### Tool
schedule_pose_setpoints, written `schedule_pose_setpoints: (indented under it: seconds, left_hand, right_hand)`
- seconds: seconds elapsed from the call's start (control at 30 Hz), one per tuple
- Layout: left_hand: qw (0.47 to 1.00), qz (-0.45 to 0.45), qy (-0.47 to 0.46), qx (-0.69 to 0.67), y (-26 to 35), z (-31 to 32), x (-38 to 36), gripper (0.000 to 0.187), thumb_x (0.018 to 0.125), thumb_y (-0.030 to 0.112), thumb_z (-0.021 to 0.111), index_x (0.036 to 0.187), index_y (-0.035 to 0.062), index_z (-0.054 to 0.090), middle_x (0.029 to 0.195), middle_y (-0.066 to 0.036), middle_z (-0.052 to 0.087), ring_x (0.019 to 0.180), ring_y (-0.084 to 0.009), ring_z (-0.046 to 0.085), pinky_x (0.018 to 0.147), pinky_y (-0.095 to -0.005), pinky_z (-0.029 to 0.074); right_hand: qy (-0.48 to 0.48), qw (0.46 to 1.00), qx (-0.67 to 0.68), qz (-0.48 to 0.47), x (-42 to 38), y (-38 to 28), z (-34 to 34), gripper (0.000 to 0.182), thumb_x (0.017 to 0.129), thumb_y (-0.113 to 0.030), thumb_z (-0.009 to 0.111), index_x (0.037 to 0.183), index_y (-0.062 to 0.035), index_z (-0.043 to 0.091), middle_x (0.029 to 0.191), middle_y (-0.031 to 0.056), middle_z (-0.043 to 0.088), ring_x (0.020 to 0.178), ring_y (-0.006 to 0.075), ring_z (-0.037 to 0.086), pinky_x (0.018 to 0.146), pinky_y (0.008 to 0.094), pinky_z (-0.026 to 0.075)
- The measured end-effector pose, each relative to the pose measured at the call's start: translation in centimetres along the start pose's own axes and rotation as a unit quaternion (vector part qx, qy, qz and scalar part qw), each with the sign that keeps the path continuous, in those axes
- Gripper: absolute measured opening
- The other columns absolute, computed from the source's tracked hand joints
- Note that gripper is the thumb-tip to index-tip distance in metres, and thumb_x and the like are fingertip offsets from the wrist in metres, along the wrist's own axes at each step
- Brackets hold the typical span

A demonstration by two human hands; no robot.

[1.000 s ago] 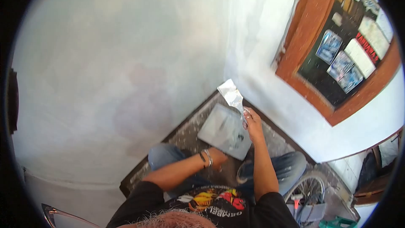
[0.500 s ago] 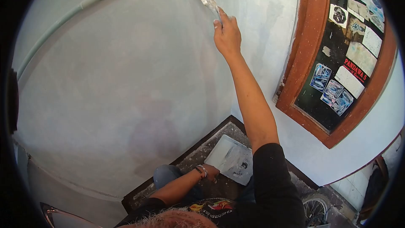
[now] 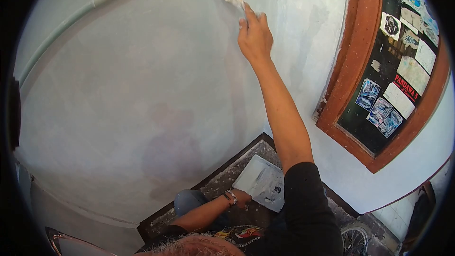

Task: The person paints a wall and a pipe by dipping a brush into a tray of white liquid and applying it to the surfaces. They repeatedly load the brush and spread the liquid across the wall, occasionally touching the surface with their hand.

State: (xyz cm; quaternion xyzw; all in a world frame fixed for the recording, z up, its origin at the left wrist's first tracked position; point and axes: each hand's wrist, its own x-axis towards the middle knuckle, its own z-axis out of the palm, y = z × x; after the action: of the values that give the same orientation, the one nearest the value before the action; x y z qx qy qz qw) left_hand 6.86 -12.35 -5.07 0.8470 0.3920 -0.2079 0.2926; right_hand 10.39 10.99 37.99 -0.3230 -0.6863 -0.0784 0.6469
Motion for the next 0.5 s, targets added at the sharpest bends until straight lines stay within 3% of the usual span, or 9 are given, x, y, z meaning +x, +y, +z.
schedule_pose_setpoints:
  seconds: [0.2, 0.33, 0.5]
  left_hand:
    - [1.0, -0.006, 0.008, 0.004, 0.0, -0.5, -0.1, 0.051, 0.076, 0.045, 0.074, 0.107, 0.0059, 0.063, 0.099, -0.016, 0.068, 0.094, -0.0347, 0.066, 0.077, -0.0458, 0.052]
    - [1.0, -0.006, -0.008, 0.021, 0.4, -0.6, -0.3, 0.049, 0.076, 0.045, 0.074, 0.104, 0.0064, 0.064, 0.098, -0.016, 0.069, 0.094, -0.0342, 0.067, 0.077, -0.0458, 0.052]
    - [1.0, -0.021, 0.007, 0.013, 0.0, -0.4, 0.0, 0.05, 0.074, 0.045, 0.076, 0.103, 0.0055, 0.067, 0.097, -0.014, 0.07, 0.092, -0.0323, 0.068, 0.075, -0.0448, 0.054]
  right_hand:
    - [-0.054, 0.998, -0.015, -0.013, -2.6, -1.5, 0.8, 0.042, 0.092, -0.016, 0.055, 0.134, -0.0174, 0.055, 0.095, 0.0097, 0.051, 0.074, 0.0246, 0.057, 0.065, 0.0366, 0.049]
    - [-0.006, 0.999, 0.037, -0.011, -2.0, -2.2, -0.2, 0.04, 0.093, -0.016, 0.053, 0.133, -0.0178, 0.057, 0.091, 0.0085, 0.052, 0.076, 0.0212, 0.056, 0.07, 0.0341, 0.048]
    - [-0.037, 0.999, -0.004, -0.019, -0.9, -4.2, 0.4, 0.041, 0.092, -0.015, 0.055, 0.133, -0.0178, 0.057, 0.091, 0.0093, 0.053, 0.077, 0.0215, 0.056, 0.069, 0.0341, 0.048]
